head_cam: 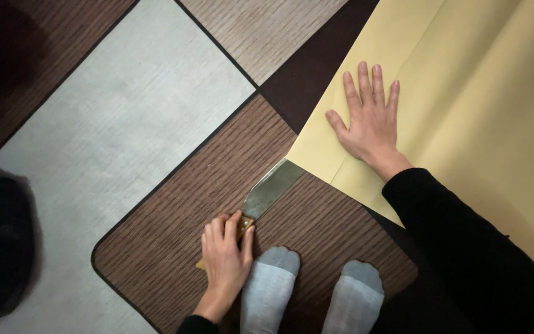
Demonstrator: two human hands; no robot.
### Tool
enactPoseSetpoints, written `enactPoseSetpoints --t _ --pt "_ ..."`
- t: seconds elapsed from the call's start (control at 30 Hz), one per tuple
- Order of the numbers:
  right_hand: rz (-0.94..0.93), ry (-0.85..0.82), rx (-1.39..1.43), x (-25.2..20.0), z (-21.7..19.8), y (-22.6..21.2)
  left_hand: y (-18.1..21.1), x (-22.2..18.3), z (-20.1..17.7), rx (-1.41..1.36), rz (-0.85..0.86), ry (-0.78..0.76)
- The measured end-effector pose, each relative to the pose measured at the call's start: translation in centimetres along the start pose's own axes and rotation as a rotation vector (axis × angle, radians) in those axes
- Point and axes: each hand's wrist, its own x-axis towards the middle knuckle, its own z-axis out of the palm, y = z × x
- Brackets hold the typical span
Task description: Folding a large sheet of paper and cutting it into strips using a knife.
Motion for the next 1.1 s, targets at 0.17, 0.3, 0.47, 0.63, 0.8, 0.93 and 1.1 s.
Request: enactPoseSetpoints --t 0.17,0.3,0.47,0.63,0.8,0.93,1.1 --pt "-0.002 0.004 0.005 0.0 -0.2 -0.2 0.7 1.1 -0.2 -0.007 0.04 0.016" --pt "-0.004 0.011 0.016 0.0 -0.1 0.0 1.0 1.7 -0.3 0.004 0.047 -0.002" --pt "0.0 -0.004 0.008 -0.1 0.1 0.1 0.2 0.7 -0.1 0.01 0.028 0.004" --pt "0.0 -0.001 0.008 0.0 -0.1 0.0 1.0 1.9 -0.2 -0.02 0.034 0.009" --pt "-0.004 0.008 0.013 0.0 0.0 0.1 0.4 1.3 0.1 -0.007 -0.007 -0.017" --pt "0.002 0.0 0.012 0.1 -0.2 -0.1 1.0 2.3 -0.1 -0.002 0.031 -0.003" --pt "-0.006 0.004 0.01 0.0 -0.1 -0.1 0.4 1.4 0.2 -0.006 0.024 0.002"
